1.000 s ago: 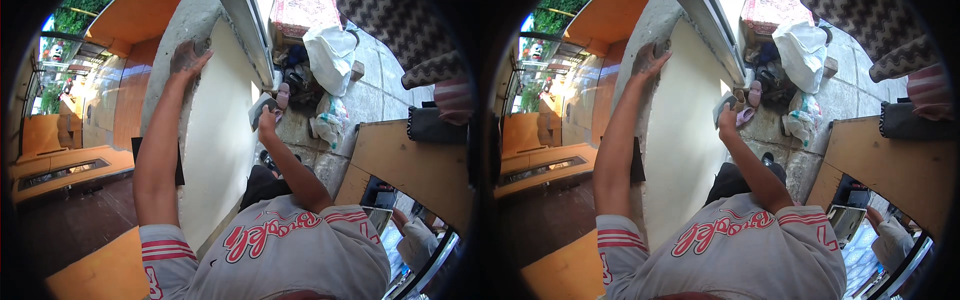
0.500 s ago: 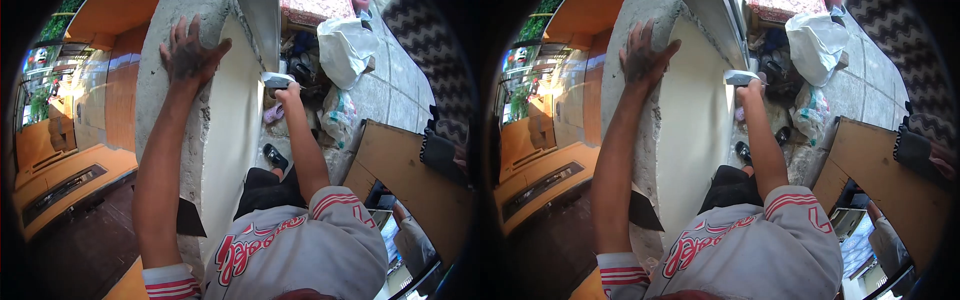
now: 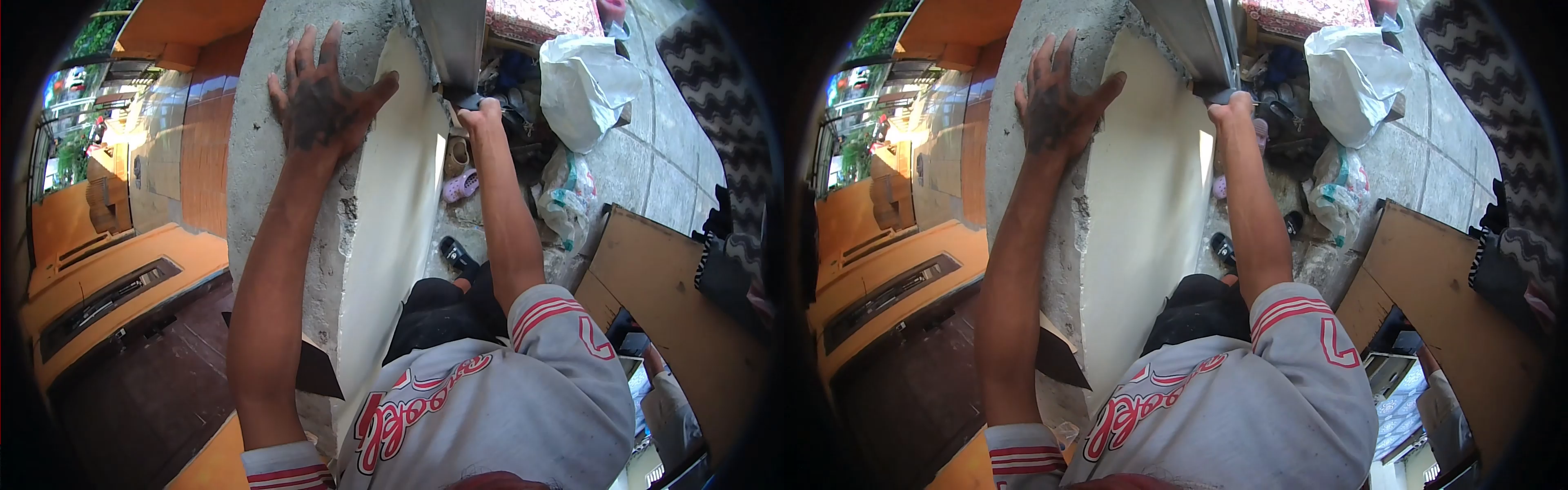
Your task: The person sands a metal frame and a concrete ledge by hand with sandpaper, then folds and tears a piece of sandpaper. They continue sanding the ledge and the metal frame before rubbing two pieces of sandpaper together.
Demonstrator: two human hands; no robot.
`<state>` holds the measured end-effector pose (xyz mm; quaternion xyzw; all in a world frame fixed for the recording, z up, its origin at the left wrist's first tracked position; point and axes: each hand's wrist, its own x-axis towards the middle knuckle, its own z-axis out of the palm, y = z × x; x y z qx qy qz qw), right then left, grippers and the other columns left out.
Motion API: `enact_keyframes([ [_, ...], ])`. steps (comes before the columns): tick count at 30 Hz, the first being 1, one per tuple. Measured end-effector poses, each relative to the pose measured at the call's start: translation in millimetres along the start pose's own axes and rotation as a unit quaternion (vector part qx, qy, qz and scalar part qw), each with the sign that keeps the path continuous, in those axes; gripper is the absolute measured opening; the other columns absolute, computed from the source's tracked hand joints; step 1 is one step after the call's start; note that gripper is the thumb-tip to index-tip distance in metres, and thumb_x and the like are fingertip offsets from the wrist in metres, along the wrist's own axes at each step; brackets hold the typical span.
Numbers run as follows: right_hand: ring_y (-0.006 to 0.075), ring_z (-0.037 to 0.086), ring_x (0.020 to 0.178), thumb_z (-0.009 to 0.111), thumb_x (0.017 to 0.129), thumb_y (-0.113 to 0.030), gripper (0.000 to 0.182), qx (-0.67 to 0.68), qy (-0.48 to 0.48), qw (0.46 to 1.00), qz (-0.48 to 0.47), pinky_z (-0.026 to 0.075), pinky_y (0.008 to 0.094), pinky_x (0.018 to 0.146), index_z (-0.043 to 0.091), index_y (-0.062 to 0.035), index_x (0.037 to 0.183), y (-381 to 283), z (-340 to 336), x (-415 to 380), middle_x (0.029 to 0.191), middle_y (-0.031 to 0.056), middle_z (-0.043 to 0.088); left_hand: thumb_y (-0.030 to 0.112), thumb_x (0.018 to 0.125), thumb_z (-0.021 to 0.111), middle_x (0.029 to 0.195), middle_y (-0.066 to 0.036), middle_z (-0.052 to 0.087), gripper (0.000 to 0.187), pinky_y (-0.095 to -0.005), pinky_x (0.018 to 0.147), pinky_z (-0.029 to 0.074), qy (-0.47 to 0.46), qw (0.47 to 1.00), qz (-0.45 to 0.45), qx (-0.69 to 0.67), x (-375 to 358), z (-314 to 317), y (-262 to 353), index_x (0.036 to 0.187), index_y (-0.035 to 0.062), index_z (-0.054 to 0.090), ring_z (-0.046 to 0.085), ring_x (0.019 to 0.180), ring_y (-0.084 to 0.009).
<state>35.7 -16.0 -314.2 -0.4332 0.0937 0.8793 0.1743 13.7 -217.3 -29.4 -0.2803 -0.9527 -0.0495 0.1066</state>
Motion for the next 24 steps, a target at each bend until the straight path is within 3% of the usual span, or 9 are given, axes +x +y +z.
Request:
enact_keyframes([
  [4,0.037,0.058,0.12,0.033,0.104,-0.016,0.032,0.024,0.005,0.999,0.035,0.046,0.0579,0.107,0.051,0.0012,0.125,-13.6,0.2,-29.2,0.134,0.0202,0.056,0.067,0.078,0.068,0.159,-0.016,0.03,0.095,-0.0639,0.118,0.013,0.012,1.0,0.007,-0.005,0.5,0.2,1.7,0.153,0.0194,0.035,0.025,0.15,-0.0313],
  [6,0.0365,0.058,0.121,0.035,0.103,-0.013,0.031,0.04,-0.01,0.999,-0.003,0.047,0.0564,0.107,0.052,-0.0003,0.125,-9.4,-7.2,-37.8,0.134,0.0179,0.056,0.067,0.078,0.067,0.16,-0.017,0.029,0.097,-0.0628,0.119,0.011,-0.003,1.0,-0.002,-0.005,-1.1,-1.3,4.3,0.154,0.0175,0.034,0.023,0.151,-0.0315],
  [7,0.0346,0.06,0.119,0.036,0.102,-0.011,0.032,-0.028,0.037,0.995,-0.091,0.048,0.0548,0.106,0.053,-0.0024,0.127,1.6,-29.0,-30.3,0.131,0.0162,0.058,0.067,0.078,0.066,0.16,-0.017,0.029,0.099,-0.0618,0.12,0.009,-0.016,1.0,-0.012,-0.003,1.4,-4.1,4.8,0.155,0.0155,0.033,0.021,0.152,-0.0318],
  [10,0.0331,0.062,0.116,0.039,0.099,-0.009,0.033,-0.069,0.074,0.988,-0.121,0.049,0.0551,0.104,0.056,-0.0043,0.127,15.3,-63.8,-19.9,0.127,0.0155,0.062,0.068,0.078,0.066,0.16,-0.017,0.029,0.099,-0.062,0.12,0.009,-0.014,1.0,-0.011,-0.006,1.4,-4.8,5.3,0.155,0.0154,0.033,0.02,0.152,-0.0319],
  [13,0.0329,0.064,0.113,0.042,0.096,-0.008,0.031,-0.033,0.134,0.99,0.008,0.05,0.0558,0.103,0.06,-0.0048,0.122,10.3,-77.8,5.9,0.124,0.0147,0.065,0.068,0.077,0.066,0.161,-0.018,0.028,0.1,-0.0618,0.12,0.008,-0.013,1.0,-0.007,-0.007,1.3,-2.1,2.9,0.155,0.0156,0.033,0.02,0.152,-0.0322],
  [15,0.0339,0.063,0.114,0.043,0.096,-0.01,0.03,-0.022,0.056,0.998,-0.019,0.05,0.0565,0.102,0.061,-0.0045,0.12,9.3,-65.8,38.3,0.124,0.0148,0.065,0.068,0.077,0.067,0.16,-0.017,0.029,0.098,-0.0628,0.119,0.011,0.003,1.0,0.002,-0.009,1.8,2.9,-0.9,0.154,0.017,0.035,0.023,0.151,-0.0317],
  [19,0.0352,0.062,0.115,0.043,0.097,-0.01,0.029,0.037,0.058,0.998,-0.002,0.05,0.0547,0.104,0.059,-0.0017,0.119,-3.9,-28.0,22.2,0.126,0.0168,0.063,0.068,0.077,0.068,0.159,-0.016,0.031,0.096,-0.0646,0.117,0.012,0.021,1.0,0.013,-0.004,0.4,5.2,-1.6,0.153,0.0183,0.036,0.025,0.15,-0.0313],
  [21,0.0315,0.067,0.1,0.041,0.095,-0.008,0.032,0.036,0.034,0.998,-0.037,0.058,0.0508,0.088,0.059,-0.0034,0.121,-1.8,-35.4,16.2,0.118,0.0142,0.066,0.068,0.077,0.067,0.16,-0.017,0.03,0.098,-0.0632,0.118,0.011,0.002,1.0,0.005,-0.005,0.3,2.4,1.3,0.154,0.0159,0.035,0.022,0.151,-0.0322],
  [24,0.0319,0.066,0.104,0.04,0.096,-0.008,0.033,0.039,0.019,0.998,-0.039,0.056,0.0524,0.092,0.058,-0.003,0.123,1.3,-30.5,17.5,0.12,0.0143,0.065,0.069,0.076,0.066,0.16,-0.018,0.028,0.101,-0.0616,0.12,0.009,-0.018,1.0,-0.001,0.001,2.8,-3.3,2.5,0.154,0.0136,0.034,0.02,0.152,-0.0331],
])
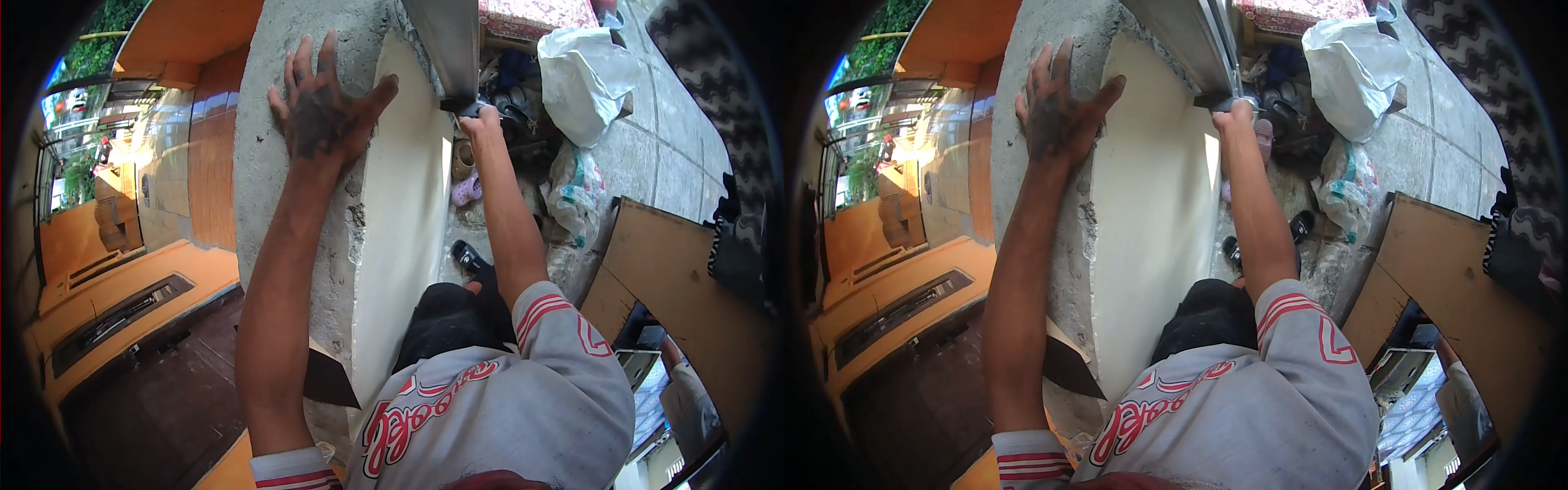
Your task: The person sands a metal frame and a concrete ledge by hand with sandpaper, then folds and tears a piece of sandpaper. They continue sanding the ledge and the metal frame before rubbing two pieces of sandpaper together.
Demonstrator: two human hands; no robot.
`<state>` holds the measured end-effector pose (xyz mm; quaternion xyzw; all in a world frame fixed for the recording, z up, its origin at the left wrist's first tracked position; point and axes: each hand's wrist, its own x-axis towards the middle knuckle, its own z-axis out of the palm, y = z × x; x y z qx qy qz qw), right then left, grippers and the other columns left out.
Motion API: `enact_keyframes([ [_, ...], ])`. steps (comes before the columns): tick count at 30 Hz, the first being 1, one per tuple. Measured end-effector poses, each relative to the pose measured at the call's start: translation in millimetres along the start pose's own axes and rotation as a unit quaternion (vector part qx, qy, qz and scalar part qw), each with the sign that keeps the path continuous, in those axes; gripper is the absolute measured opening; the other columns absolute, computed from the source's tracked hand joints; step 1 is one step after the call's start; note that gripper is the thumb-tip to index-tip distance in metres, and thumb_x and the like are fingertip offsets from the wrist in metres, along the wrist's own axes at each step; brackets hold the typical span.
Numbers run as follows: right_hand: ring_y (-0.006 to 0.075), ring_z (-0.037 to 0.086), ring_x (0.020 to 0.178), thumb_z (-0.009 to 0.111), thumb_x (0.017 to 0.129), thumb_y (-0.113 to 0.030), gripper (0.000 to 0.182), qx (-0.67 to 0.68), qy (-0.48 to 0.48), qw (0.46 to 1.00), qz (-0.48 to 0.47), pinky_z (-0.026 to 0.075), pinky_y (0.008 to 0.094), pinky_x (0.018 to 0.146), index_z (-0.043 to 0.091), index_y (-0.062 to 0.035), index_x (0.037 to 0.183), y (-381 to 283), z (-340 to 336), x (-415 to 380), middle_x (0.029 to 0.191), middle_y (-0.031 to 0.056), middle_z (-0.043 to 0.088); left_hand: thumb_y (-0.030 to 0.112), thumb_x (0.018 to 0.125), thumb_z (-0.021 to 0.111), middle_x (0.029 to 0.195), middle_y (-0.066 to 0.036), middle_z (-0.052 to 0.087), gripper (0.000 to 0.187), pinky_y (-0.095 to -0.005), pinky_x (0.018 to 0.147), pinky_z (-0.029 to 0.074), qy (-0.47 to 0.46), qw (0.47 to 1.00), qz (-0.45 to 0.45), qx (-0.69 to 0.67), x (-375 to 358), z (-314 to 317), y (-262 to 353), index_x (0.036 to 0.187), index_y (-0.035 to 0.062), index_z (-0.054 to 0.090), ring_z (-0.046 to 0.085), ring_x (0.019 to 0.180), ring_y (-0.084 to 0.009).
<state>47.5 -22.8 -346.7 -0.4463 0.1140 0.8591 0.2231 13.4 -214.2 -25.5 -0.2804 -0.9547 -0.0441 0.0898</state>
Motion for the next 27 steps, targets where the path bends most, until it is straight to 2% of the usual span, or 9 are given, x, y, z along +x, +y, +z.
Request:
enact_keyframes([
  [5,0.033,0.06,0.12,0.035,0.102,-0.012,0.035,-0.003,0.024,0.999,0.04,0.047,0.0536,0.107,0.054,-0.0023,0.128,-9.3,17.0,-34.6,0.134,0.0157,0.058,0.068,0.077,0.066,0.161,-0.017,0.028,0.101,-0.0614,0.12,0.01,-0.003,1.0,-0.007,-0.006,-1.7,1.5,0.3,0.155,0.014,0.033,0.019,0.152,-0.0325],
  [10,0.0338,0.059,0.121,0.033,0.104,-0.016,0.036,-0.021,-0.008,0.999,-0.03,0.047,0.0554,0.106,0.056,-0.0031,0.127,0.7,-14.8,-24.5,0.131,0.0171,0.061,0.068,0.076,0.067,0.161,-0.017,0.027,0.102,-0.0617,0.12,0.009,-0.012,1.0,-0.019,-0.006,0.1,-2.3,3.5,0.155,0.0142,0.032,0.019,0.152,-0.0321],
  [14,0.0335,0.06,0.119,0.036,0.102,-0.017,0.033,-0.011,-0.012,0.999,0.034,0.048,0.0565,0.104,0.057,-0.0026,0.124,-5.6,-5.8,10.3,0.129,0.0165,0.061,0.067,0.078,0.068,0.16,-0.017,0.029,0.097,-0.063,0.118,0.012,0.015,1.0,-0.01,-0.006,-5.2,3.4,-0.4,0.154,0.0168,0.035,0.023,0.151,-0.0315],
  [17,0.0345,0.056,0.125,0.037,0.103,-0.014,0.034,-0.087,0.026,0.995,0.046,0.045,0.0564,0.108,0.052,-0.0023,0.13,-22.1,6.1,-33.7,0.138,0.0162,0.056,0.067,0.079,0.067,0.16,-0.017,0.029,0.096,-0.0629,0.118,0.012,0.029,0.999,-0.008,-0.018,-4.8,1.9,1.2,0.154,0.0167,0.034,0.023,0.151,-0.0323],
  [19,0.0311,0.059,0.121,0.037,0.101,-0.01,0.035,-0.021,-0.049,0.998,-0.044,0.046,0.051,0.108,0.052,-0.0011,0.131,-16.6,-18.3,-62.3,0.135,0.0161,0.057,0.066,0.078,0.067,0.16,-0.017,0.029,0.096,-0.0629,0.118,0.012,0.02,1.0,-0.01,-0.019,-3.6,0.0,2.1,0.154,0.0165,0.035,0.023,0.151,-0.0333],
  [21,0.036,0.055,0.128,0.034,0.104,-0.012,0.038,-0.017,0.021,0.997,-0.076,0.042,0.0581,0.11,0.049,-0.0051,0.138,-9.8,-38.5,-46.5,0.14,0.0157,0.055,0.066,0.078,0.067,0.16,-0.017,0.03,0.096,-0.0629,0.118,0.012,0.025,1.0,-0.013,-0.013,-2.3,-0.5,1.0,0.154,0.0161,0.035,0.023,0.151,-0.0333],
  [23,0.0309,0.062,0.117,0.038,0.103,-0.015,0.032,-0.085,0.12,0.986,-0.073,0.048,0.0548,0.105,0.057,-0.0078,0.128,1.2,-44.0,-9.5,0.133,0.0129,0.06,0.066,0.078,0.067,0.16,-0.018,0.03,0.096,-0.0628,0.118,0.012,0.022,1.0,-0.006,-0.01,-3.3,2.8,0.7,0.154,0.0157,0.035,0.023,0.15,-0.0334],
  [25,0.0278,0.067,0.102,0.044,0.101,-0.017,0.025,-0.062,0.123,0.989,-0.048,0.054,0.05,0.098,0.063,-0.0084,0.115,9.2,-54.9,67.3,0.118,0.0091,0.066,0.067,0.078,0.067,0.159,-0.018,0.03,0.097,-0.0625,0.118,0.013,0.03,0.999,0.002,-0.019,-2.8,4.2,-0.7,0.153,0.0151,0.036,0.024,0.15,-0.0333],
  [27,0.0278,0.066,0.106,0.042,0.101,-0.015,0.026,-0.039,0.064,0.997,0.002,0.052,0.05,0.101,0.061,-0.0078,0.117,-1.9,-20.4,51.3,0.119,0.0093,0.066,0.068,0.078,0.067,0.159,-0.018,0.03,0.097,-0.0624,0.118,0.012,0.028,0.999,0.005,-0.02,-0.9,6.4,1.6,0.153,0.0151,0.036,0.024,0.15,-0.0334],
])
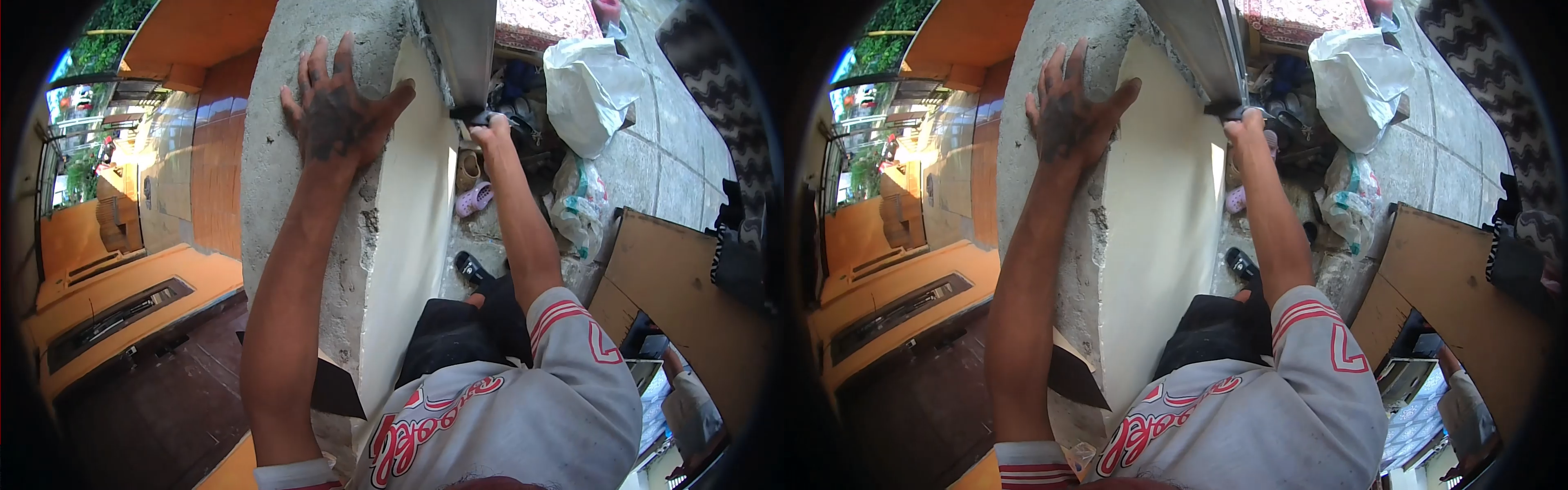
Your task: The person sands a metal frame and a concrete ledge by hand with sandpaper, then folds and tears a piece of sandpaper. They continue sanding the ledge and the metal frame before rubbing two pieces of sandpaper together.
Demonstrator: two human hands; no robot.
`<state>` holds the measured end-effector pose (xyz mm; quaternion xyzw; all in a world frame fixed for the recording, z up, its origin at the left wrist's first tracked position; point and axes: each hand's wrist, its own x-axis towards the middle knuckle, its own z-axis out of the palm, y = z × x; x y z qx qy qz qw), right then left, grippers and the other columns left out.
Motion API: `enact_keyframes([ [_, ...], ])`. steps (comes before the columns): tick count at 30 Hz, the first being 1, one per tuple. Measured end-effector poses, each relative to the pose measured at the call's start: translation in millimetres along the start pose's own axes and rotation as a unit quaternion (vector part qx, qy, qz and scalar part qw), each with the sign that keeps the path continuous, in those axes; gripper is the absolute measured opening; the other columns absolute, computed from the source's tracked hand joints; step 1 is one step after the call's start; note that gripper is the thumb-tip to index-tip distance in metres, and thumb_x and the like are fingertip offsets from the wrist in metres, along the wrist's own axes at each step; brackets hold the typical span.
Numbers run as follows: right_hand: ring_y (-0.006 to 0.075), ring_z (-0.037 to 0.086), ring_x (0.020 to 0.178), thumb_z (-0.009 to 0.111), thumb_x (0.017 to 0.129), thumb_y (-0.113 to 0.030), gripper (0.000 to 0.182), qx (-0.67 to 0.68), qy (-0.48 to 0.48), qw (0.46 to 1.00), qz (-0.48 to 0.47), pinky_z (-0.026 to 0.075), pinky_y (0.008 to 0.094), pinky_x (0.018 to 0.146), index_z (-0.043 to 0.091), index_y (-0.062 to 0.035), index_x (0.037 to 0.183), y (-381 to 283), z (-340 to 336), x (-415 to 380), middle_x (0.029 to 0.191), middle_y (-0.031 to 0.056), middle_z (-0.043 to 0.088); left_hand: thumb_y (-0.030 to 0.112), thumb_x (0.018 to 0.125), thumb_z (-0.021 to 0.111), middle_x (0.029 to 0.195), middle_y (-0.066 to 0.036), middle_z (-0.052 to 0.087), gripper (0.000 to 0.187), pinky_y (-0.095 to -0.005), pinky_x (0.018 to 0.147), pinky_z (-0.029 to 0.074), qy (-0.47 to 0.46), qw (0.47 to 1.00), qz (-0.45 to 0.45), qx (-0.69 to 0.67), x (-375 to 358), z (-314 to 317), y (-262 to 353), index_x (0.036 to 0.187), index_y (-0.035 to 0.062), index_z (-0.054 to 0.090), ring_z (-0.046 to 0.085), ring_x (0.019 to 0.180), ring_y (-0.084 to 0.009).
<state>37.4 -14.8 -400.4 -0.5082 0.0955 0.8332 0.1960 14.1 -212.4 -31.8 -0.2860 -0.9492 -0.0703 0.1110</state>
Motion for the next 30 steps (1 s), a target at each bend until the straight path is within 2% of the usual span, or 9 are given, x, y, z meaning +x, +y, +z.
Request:
enact_keyframes([
  [5,0.0278,0.063,0.114,0.038,0.102,-0.01,0.029,0.04,-0.058,0.996,-0.049,0.046,0.0498,0.109,0.057,-0.0062,0.123,-1.3,-9.2,-115.6,0.122,0.0099,0.065,0.069,0.077,0.067,0.16,-0.018,0.03,0.098,-0.0623,0.118,0.012,-0.004,1.0,0.0,0.001,0.8,-2.0,-1.1,0.153,0.0156,0.036,0.024,0.15,-0.0336],
  [8,0.0308,0.065,0.111,0.038,0.102,-0.011,0.032,0.023,0.059,0.995,-0.078,0.052,0.0542,0.102,0.057,-0.0078,0.128,12.4,-24.0,-87.1,0.125,0.0129,0.063,0.069,0.078,0.067,0.16,-0.018,0.029,0.098,-0.0624,0.118,0.012,-0.013,1.0,-0.006,0.006,-0.8,-4.1,-1.6,0.154,0.016,0.036,0.024,0.15,-0.0333],
  [12,0.0325,0.066,0.108,0.04,0.101,-0.014,0.029,-0.047,-0.01,0.998,-0.044,0.053,0.0545,0.099,0.059,-0.0053,0.122,18.5,-10.1,-10.7,0.126,0.0121,0.064,0.069,0.078,0.066,0.16,-0.017,0.029,0.097,-0.0625,0.118,0.012,-0.009,1.0,-0.005,0.009,0.5,-3.5,-2.8,0.154,0.0169,0.035,0.024,0.15,-0.0333],
  [16,0.0322,0.06,0.121,0.039,0.102,-0.014,0.033,-0.002,-0.038,0.999,0.018,0.042,0.0528,0.112,0.053,-0.0036,0.13,4.5,0.6,-82.3,0.13,0.0162,0.061,0.069,0.078,0.066,0.16,-0.017,0.029,0.097,-0.0624,0.118,0.012,-0.01,1.0,-0.004,0.008,-1.2,-2.7,-3.4,0.154,0.0175,0.035,0.024,0.15,-0.033],
  [18,0.0319,0.057,0.125,0.04,0.102,-0.015,0.035,0.039,-0.104,0.992,-0.066,0.039,0.0512,0.114,0.05,-0.003,0.133,5.8,-14.9,-109.0,0.133,0.0158,0.059,0.069,0.078,0.066,0.16,-0.017,0.03,0.097,-0.0625,0.118,0.012,-0.003,1.0,-0.001,0.006,-0.7,-2.2,-2.6,0.154,0.0174,0.035,0.024,0.15,-0.0328],
  [20,0.0308,0.059,0.12,0.043,0.101,-0.014,0.036,0.028,-0.059,0.993,-0.095,0.044,0.0479,0.109,0.05,-0.0021,0.134,15.2,-25.0,-107.8,0.131,0.0144,0.058,0.07,0.078,0.066,0.16,-0.017,0.03,0.097,-0.0626,0.118,0.012,-0.003,1.0,-0.004,0.007,-2.3,-2.0,-3.7,0.154,0.0174,0.035,0.024,0.15,-0.0326],
  [24,0.027,0.066,0.103,0.05,0.096,-0.014,0.033,-0.229,0.07,0.952,-0.19,0.056,0.0431,0.09,0.056,-0.0037,0.126,30.8,-41.0,-52.4,0.118,0.0117,0.062,0.07,0.077,0.066,0.16,-0.018,0.029,0.1,-0.0626,0.119,0.01,-0.014,1.0,-0.009,0.003,-2.4,-2.2,-3.2,0.155,0.0149,0.034,0.021,0.151,-0.0325],
  [27,0.0269,0.07,0.08,0.054,0.094,-0.013,0.024,-0.359,0.038,0.93,-0.062,0.06,0.0417,0.074,0.061,-0.005,0.115,19.9,-52.7,7.4,0.097,0.0095,0.069,0.07,0.076,0.065,0.16,-0.019,0.029,0.102,-0.0624,0.12,0.009,-0.015,1.0,-0.008,-0.003,-1.5,-3.5,-3.6,0.155,0.012,0.034,0.019,0.152,-0.0329],
  [30,0.0276,0.071,0.079,0.052,0.095,-0.016,0.02,-0.426,0.062,0.902,-0.028,0.06,0.0442,0.075,0.061,-0.0056,0.11,14.3,-25.5,-53.4,0.1,0.0117,0.07,0.071,0.076,0.066,0.16,-0.018,0.03,0.101,-0.0629,0.119,0.01,-0.001,1.0,0.001,0.004,-3.0,1.7,-7.6,0.155,0.015,0.035,0.021,0.151,-0.0325],
])
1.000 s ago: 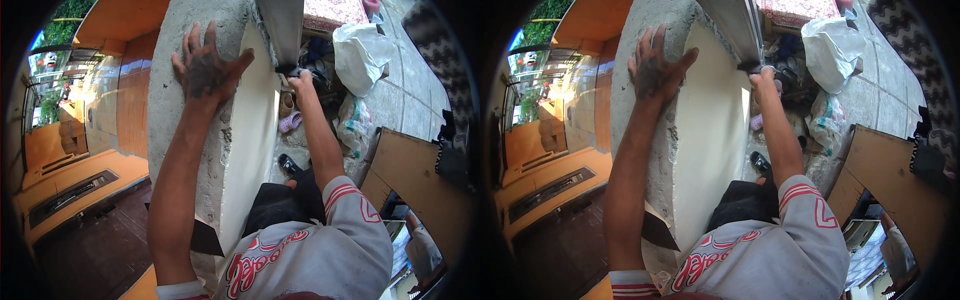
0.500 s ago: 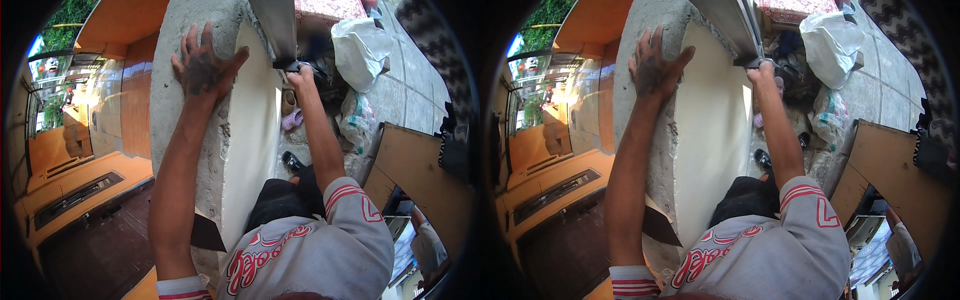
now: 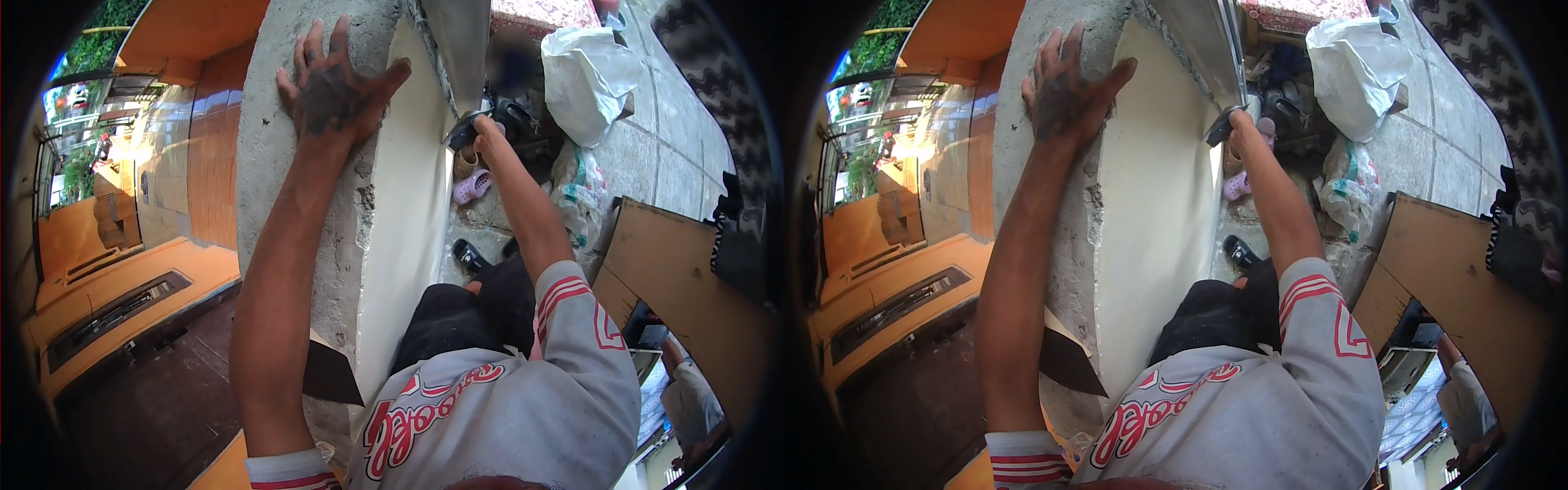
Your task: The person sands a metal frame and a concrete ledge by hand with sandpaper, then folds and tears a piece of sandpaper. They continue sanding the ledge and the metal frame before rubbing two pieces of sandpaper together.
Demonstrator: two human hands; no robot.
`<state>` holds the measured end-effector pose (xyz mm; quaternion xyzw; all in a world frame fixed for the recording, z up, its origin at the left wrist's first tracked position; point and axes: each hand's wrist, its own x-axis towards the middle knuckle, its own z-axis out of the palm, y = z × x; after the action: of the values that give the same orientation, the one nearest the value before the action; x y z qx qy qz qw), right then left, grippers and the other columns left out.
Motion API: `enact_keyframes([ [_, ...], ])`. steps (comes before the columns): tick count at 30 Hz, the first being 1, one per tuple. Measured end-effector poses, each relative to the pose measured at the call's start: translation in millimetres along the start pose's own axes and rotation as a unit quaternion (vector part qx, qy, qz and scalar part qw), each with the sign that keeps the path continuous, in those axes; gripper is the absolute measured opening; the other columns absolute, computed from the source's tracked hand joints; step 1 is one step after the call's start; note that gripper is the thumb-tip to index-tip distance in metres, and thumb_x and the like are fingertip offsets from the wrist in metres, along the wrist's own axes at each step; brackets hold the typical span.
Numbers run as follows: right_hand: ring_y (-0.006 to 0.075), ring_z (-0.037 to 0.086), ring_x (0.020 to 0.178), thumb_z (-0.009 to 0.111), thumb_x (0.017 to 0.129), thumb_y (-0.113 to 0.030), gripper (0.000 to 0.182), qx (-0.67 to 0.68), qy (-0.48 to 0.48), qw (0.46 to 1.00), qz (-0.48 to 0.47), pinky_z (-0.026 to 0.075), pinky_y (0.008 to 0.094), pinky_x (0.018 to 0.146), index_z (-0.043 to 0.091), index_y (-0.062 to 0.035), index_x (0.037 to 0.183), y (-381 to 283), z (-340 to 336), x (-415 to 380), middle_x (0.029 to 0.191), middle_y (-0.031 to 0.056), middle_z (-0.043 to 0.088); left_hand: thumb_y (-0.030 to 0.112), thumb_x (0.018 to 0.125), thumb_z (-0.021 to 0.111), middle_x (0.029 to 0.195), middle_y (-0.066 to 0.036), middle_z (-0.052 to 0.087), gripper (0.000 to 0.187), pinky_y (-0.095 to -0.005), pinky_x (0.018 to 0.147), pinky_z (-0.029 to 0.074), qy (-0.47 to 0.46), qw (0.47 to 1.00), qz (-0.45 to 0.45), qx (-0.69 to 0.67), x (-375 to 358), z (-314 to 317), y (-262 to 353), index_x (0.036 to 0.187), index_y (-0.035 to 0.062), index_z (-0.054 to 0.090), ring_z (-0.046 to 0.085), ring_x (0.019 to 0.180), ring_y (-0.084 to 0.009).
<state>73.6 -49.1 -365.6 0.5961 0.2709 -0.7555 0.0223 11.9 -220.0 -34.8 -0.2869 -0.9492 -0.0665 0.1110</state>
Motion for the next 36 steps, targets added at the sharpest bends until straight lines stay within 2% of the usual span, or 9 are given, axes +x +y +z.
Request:
enact_keyframes([
  [4,0.0298,0.068,0.098,0.044,0.097,-0.016,0.027,-0.028,-0.102,0.994,-0.016,0.055,0.0565,0.086,0.057,-0.0077,0.119,-24.8,9.7,18.3,0.108,0.0119,0.067,0.073,0.076,0.065,0.16,-0.017,0.03,0.1,-0.0638,0.118,0.012,0.015,1.0,0.004,0.009,1.2,1.7,-0.2,0.154,0.0182,0.035,0.023,0.151,-0.0318],
  [9,0.0242,0.066,0.092,0.053,0.101,-0.022,0.019,-0.064,-0.158,0.973,-0.156,0.056,0.0475,0.083,0.063,-0.007,0.107,-7.0,-19.4,-6.1,0.102,0.0095,0.067,0.073,0.077,0.065,0.159,-0.018,0.03,0.099,-0.0645,0.117,0.012,0.02,1.0,0.006,0.006,0.5,3.5,0.0,0.154,0.018,0.036,0.023,0.151,-0.0323],
  [14,0.0256,0.067,0.095,0.063,0.095,-0.024,0.029,-0.054,-0.02,0.996,-0.07,0.05,0.0415,0.088,0.064,0.0016,0.109,12.7,-47.7,-6.4,0.098,0.0134,0.068,0.072,0.077,0.065,0.159,-0.019,0.031,0.098,-0.0646,0.117,0.013,0.011,1.0,0.015,0.013,2.4,1.2,-1.0,0.153,0.0176,0.036,0.024,0.15,-0.0332],
  [17,0.0361,0.068,0.105,0.062,0.09,-0.024,0.039,-0.184,0.046,0.943,-0.272,0.05,0.0444,0.091,0.066,0.0068,0.115,17.7,-56.8,21.7,0.112,0.0244,0.07,0.072,0.077,0.065,0.159,-0.018,0.03,0.098,-0.0646,0.117,0.013,0.005,1.0,0.01,0.013,1.1,-0.1,1.0,0.153,0.0176,0.036,0.024,0.15,-0.0333],
  [20,0.0403,0.068,0.102,0.058,0.088,-0.027,0.042,-0.376,0.105,0.856,-0.339,0.05,0.0444,0.091,0.067,0.0058,0.112,-6.2,-53.6,-34.0,0.106,0.0279,0.07,0.06,0.084,0.067,0.134,-0.016,0.061,0.075,-0.0459,0.111,0.036,0.151,0.981,0.036,0.114,0.3,-1.8,18.7,0.133,0.0035,0.059,0.054,0.128,-0.0294],
  [23,0.0429,0.067,0.103,0.055,0.084,-0.026,0.043,-0.391,0.056,0.875,-0.28,0.05,0.0436,0.088,0.068,0.0085,0.108,0.8,-54.2,-9.9,0.103,0.0303,0.069,0.054,0.076,0.078,0.128,-0.016,0.065,0.07,-0.0424,0.109,0.041,0.135,0.976,-0.066,0.158,-2.2,-6.1,27.3,0.127,0.0075,0.066,0.058,0.123,-0.0308],
  [25,0.0419,0.067,0.103,0.056,0.081,-0.021,0.041,-0.371,-0.002,0.897,-0.239,0.05,0.0439,0.085,0.067,0.0105,0.104,17.6,-57.7,50.0,0.105,0.0298,0.069,0.073,0.077,0.064,0.159,-0.017,0.031,0.098,-0.0644,0.117,0.013,0.019,1.0,0.018,0.016,2.4,2.9,-2.9,0.153,0.0175,0.036,0.024,0.15,-0.0332],
  [30,0.0337,0.067,0.1,0.056,0.08,-0.017,0.039,-0.237,0.033,0.953,-0.184,0.05,0.04,0.083,0.066,0.0112,0.105,27.8,-65.8,53.6,0.106,0.026,0.068,0.073,0.077,0.064,0.16,-0.017,0.03,0.099,-0.064,0.117,0.013,0.011,1.0,0.011,0.013,1.0,0.0,-0.9,0.154,0.0183,0.035,0.024,0.15,-0.0326],
  [36,0.0256,0.063,0.067,0.058,0.088,-0.014,0.021,-0.115,-0.013,0.979,-0.165,0.052,0.044,0.058,0.061,-0.001,0.104,31.1,-106.0,-5.1,0.081,0.0112,0.063,0.07,0.077,0.066,0.16,-0.017,0.029,0.099,-0.0635,0.118,0.011,-0.007,1.0,-0.007,0.005,2.7,-6.0,5.9,0.155,0.0168,0.034,0.022,0.151,-0.0326],
])
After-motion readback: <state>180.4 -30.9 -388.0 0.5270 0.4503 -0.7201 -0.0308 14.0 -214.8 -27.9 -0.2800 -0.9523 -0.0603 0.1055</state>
